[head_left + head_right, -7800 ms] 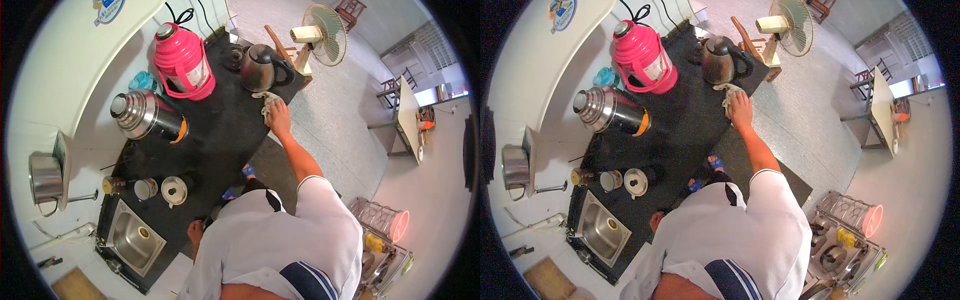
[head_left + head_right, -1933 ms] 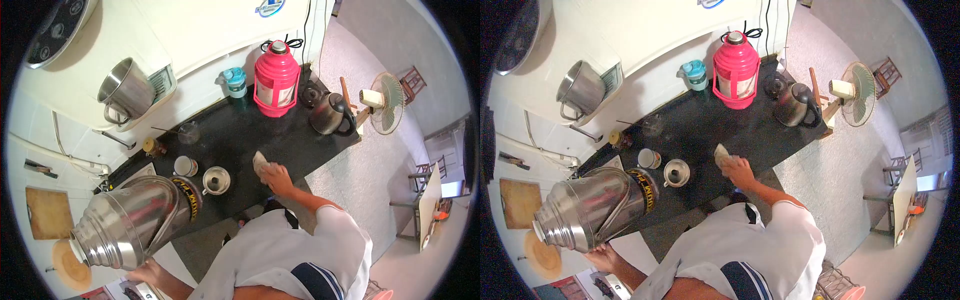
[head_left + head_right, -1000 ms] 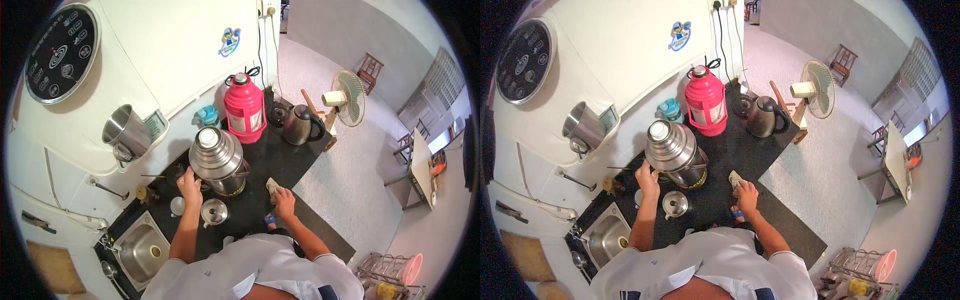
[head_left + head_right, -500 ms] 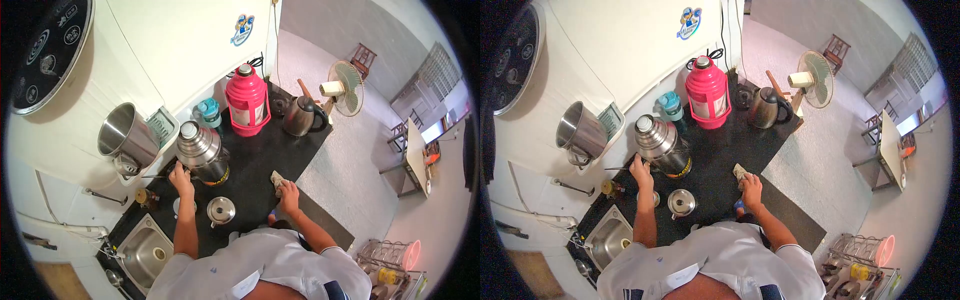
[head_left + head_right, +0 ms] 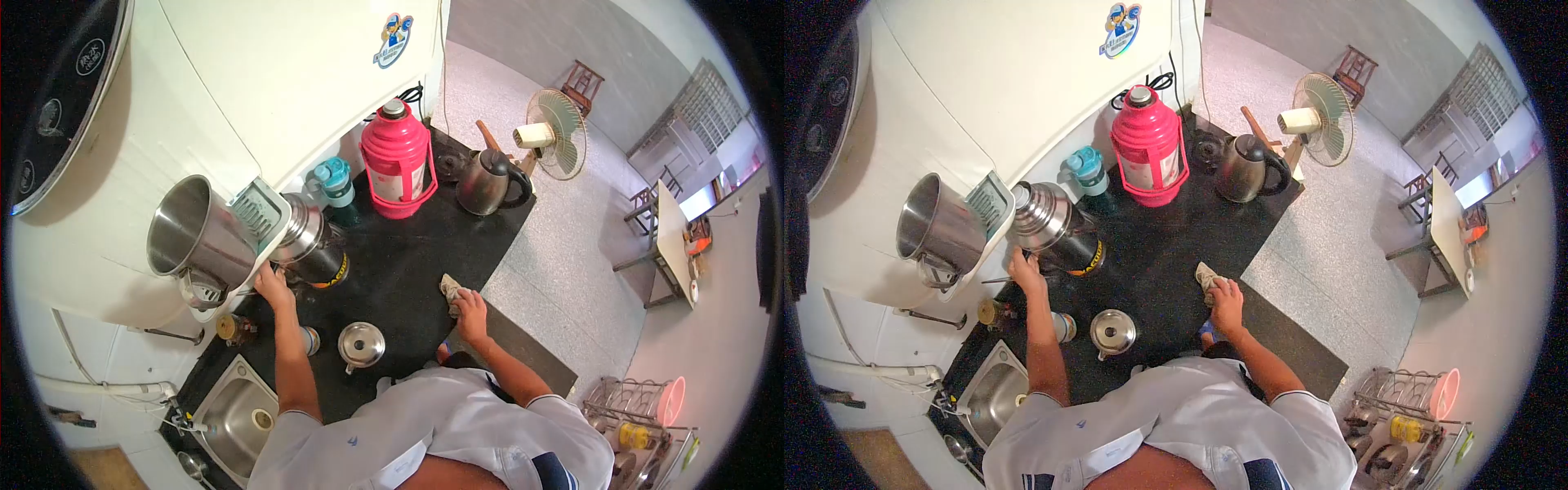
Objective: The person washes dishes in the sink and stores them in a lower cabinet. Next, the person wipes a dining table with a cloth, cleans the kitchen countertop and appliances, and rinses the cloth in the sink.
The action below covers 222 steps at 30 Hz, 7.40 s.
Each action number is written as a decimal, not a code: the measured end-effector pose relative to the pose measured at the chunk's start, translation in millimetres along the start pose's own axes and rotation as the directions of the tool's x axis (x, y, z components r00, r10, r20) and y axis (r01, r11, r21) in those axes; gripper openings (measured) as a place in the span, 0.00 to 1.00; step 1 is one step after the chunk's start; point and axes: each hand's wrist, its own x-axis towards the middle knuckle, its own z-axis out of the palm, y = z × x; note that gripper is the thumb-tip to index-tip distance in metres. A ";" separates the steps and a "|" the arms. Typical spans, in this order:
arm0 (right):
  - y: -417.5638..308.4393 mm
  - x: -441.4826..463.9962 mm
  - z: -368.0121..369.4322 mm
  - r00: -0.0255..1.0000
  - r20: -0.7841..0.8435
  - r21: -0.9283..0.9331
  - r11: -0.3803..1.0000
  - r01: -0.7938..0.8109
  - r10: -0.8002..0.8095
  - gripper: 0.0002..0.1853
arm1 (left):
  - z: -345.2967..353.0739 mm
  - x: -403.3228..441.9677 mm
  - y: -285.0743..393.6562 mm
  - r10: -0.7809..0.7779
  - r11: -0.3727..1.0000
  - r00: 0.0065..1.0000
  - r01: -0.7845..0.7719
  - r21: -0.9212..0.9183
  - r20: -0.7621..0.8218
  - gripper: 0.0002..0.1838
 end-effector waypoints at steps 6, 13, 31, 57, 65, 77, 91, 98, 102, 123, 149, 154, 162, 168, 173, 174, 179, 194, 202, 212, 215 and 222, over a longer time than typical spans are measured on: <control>2.3 -0.5 2.9 1.000 -0.010 0.002 1.000 0.015 -0.015 0.20 | -3.6 12.8 -5.4 0.057 0.998 0.998 -0.057 -0.017 -0.029 0.13; -0.4 -1.7 -1.5 1.000 -0.014 0.014 1.000 0.023 -0.023 0.20 | -15.1 13.1 -6.6 0.254 0.942 0.967 -0.252 0.224 0.018 0.13; 17.4 -3.6 5.9 0.999 -0.001 0.128 0.991 0.035 -0.035 0.23 | 219.1 -44.9 -35.3 0.408 0.226 0.788 -0.576 0.786 0.461 0.44; 10.4 0.1 -6.7 0.999 0.012 0.141 0.989 0.034 -0.036 0.21 | 210.4 -75.4 3.7 -0.265 -0.380 0.785 -0.618 0.688 0.559 0.42; 7.7 20.8 -6.8 0.996 0.022 0.118 0.989 0.085 -0.088 0.20 | 126.9 -166.1 11.8 -0.230 -0.307 0.709 -0.702 0.642 0.666 0.37; -86.4 161.2 92.6 0.836 0.179 0.003 0.850 0.527 -0.519 0.20 | 80.5 -178.5 26.4 -0.184 -0.292 0.749 -0.660 0.692 0.637 0.36; -155.9 300.2 211.4 0.994 -0.029 -0.090 0.991 0.101 -0.104 0.22 | 78.8 -173.2 27.1 -0.176 -0.252 0.696 -0.715 0.652 0.696 0.34; -120.2 242.2 124.5 0.862 0.155 0.105 0.876 0.471 -0.482 0.20 | 78.8 -173.2 26.3 -0.231 -0.271 0.696 -0.718 0.642 0.680 0.32; -56.3 183.0 72.8 0.775 0.158 0.256 0.783 0.567 -0.612 0.22 | 82.8 -176.4 33.3 -0.304 -0.264 0.735 -0.676 0.688 0.606 0.33; 38.0 51.9 -28.4 0.765 0.252 0.114 0.803 0.585 -0.593 0.23 | 68.2 -200.6 46.6 0.177 -0.178 0.361 -0.903 0.390 0.916 0.45; 60.3 155.9 4.8 0.600 0.218 0.432 0.628 0.647 -0.769 0.19 | 121.9 -245.5 -104.1 0.154 0.847 0.854 -0.373 0.379 0.497 0.11; 94.5 121.3 -21.5 0.822 0.027 0.377 0.767 0.519 -0.570 0.12 | 214.2 -172.6 -120.7 0.437 0.697 0.817 -0.572 0.432 0.377 0.16; 86.1 117.6 -31.3 0.876 0.064 0.330 0.839 0.433 -0.477 0.10 | 263.5 -128.9 -142.9 0.325 0.824 0.853 -0.467 0.320 0.408 0.14; 87.5 116.1 -27.7 0.887 0.097 0.332 0.854 0.399 -0.452 0.10 | 220.4 -175.9 -134.2 0.228 0.824 0.881 -0.401 0.400 0.413 0.14; 92.8 117.0 -25.9 0.968 0.032 0.225 0.946 0.235 -0.248 0.16 | 167.7 -235.4 -121.4 0.202 0.858 0.914 -0.338 0.386 0.352 0.13; 93.8 119.8 -30.0 0.971 0.059 0.226 0.951 0.213 -0.232 0.18 | 153.0 -244.3 -122.2 0.194 0.852 0.916 -0.335 0.403 0.352 0.13; 94.2 135.1 -21.6 0.966 0.055 0.242 0.942 0.231 -0.251 0.23 | 104.6 -298.2 -102.5 0.132 0.818 0.935 -0.291 0.496 0.330 0.12; -26.9 275.3 88.7 0.386 0.097 0.558 0.371 0.742 -0.917 0.14 | 44.8 -338.4 -86.2 0.104 0.701 0.942 -0.297 0.649 0.320 0.05; -12.5 350.9 133.6 0.905 -0.103 0.048 0.907 0.419 -0.413 0.15 | 43.9 -342.0 -82.7 0.086 0.680 0.933 -0.311 0.664 0.349 0.04; -57.1 292.7 146.9 0.616 0.034 0.249 0.604 0.757 -0.787 0.12 | 42.4 -341.8 -92.7 0.146 0.623 0.914 -0.383 0.682 0.380 0.04; -90.2 320.2 164.9 0.411 0.038 0.366 0.395 0.843 -0.911 0.12 | 46.1 -340.5 -89.7 0.205 0.606 0.898 -0.429 0.670 0.389 0.04; -38.4 395.2 159.9 0.771 0.073 0.158 0.771 0.617 -0.632 0.13 | 56.4 -343.5 -86.0 0.226 0.641 0.942 -0.335 0.691 0.247 0.10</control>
